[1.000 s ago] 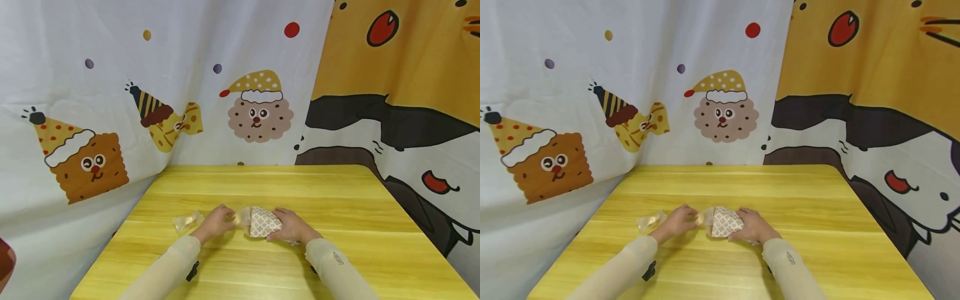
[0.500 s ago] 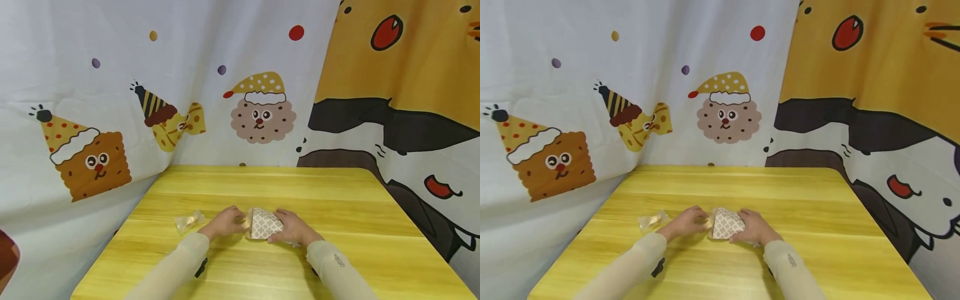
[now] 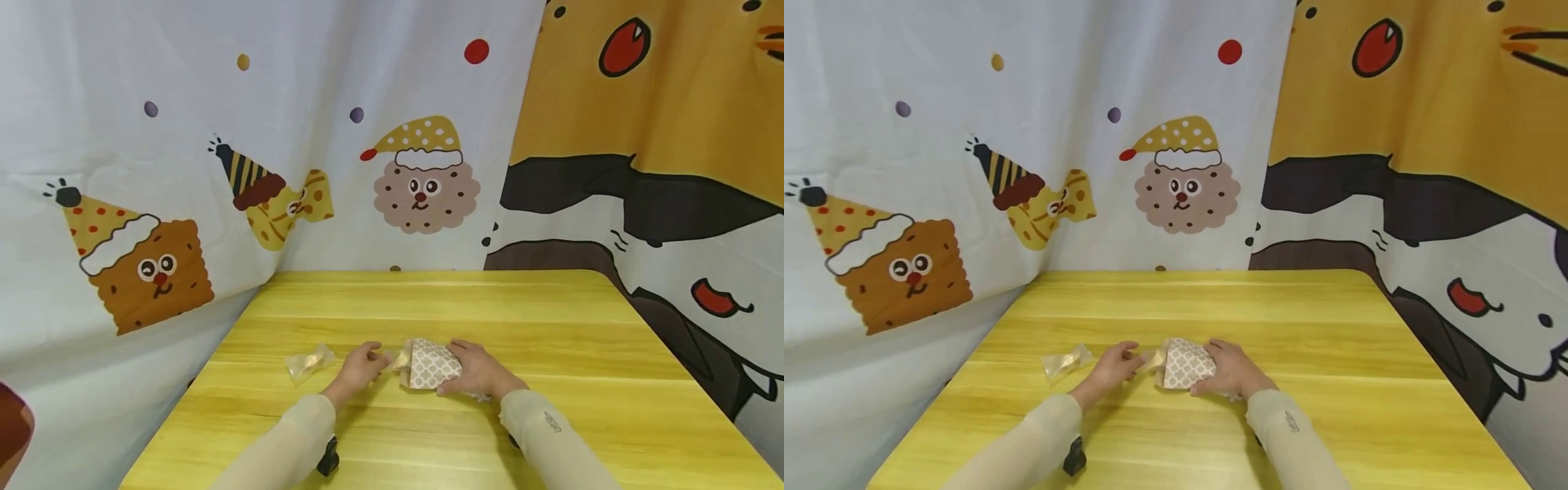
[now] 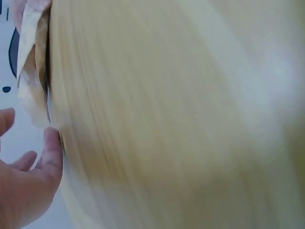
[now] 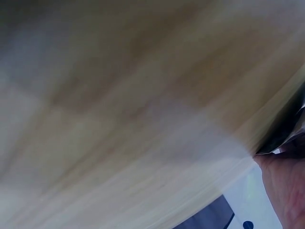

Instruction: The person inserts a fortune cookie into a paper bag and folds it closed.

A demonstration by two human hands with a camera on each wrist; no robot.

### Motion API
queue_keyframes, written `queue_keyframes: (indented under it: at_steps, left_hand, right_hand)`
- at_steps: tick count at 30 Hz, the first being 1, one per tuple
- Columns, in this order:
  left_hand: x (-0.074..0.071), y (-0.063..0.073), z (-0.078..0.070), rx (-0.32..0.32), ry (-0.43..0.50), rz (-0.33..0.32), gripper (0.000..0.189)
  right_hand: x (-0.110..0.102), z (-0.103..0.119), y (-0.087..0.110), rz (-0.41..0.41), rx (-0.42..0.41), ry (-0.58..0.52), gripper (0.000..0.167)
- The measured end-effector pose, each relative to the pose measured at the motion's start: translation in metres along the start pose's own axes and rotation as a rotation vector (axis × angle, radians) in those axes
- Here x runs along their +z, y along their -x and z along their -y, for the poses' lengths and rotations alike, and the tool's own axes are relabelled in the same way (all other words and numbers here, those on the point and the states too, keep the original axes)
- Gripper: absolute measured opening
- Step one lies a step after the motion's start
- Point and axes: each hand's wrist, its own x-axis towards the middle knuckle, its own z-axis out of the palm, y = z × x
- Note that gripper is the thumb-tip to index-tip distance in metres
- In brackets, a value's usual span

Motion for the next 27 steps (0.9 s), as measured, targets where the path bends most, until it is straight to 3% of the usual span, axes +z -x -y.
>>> queue_keyframes:
  at_steps: [4,8,17,20,27]
  left_hand:
    - [0.012,-0.003,-0.001,0.024,0.091,-0.012,0.048]
    - [0.019,-0.007,-0.002,0.042,0.13,-0.065,0.044]
    - [0.017,-0.005,-0.001,-0.036,0.206,-0.149,0.038]
    - [0.018,-0.003,-0.002,-0.059,0.246,-0.136,0.034]
    - [0.028,-0.002,-0.006,-0.047,0.296,-0.089,0.029]
  right_hand:
    - [0.003,0.0,0.002,0.015,-0.011,0.013,0.111]
    - [0.005,0.001,0.004,0.02,-0.022,0.032,0.113]
    - [0.002,0.005,0.005,0.019,-0.024,0.047,0.119]
    - [0.001,0.005,0.006,0.028,-0.017,0.033,0.119]
    - [0.0,0.003,0.007,0.021,-0.014,0.015,0.116]
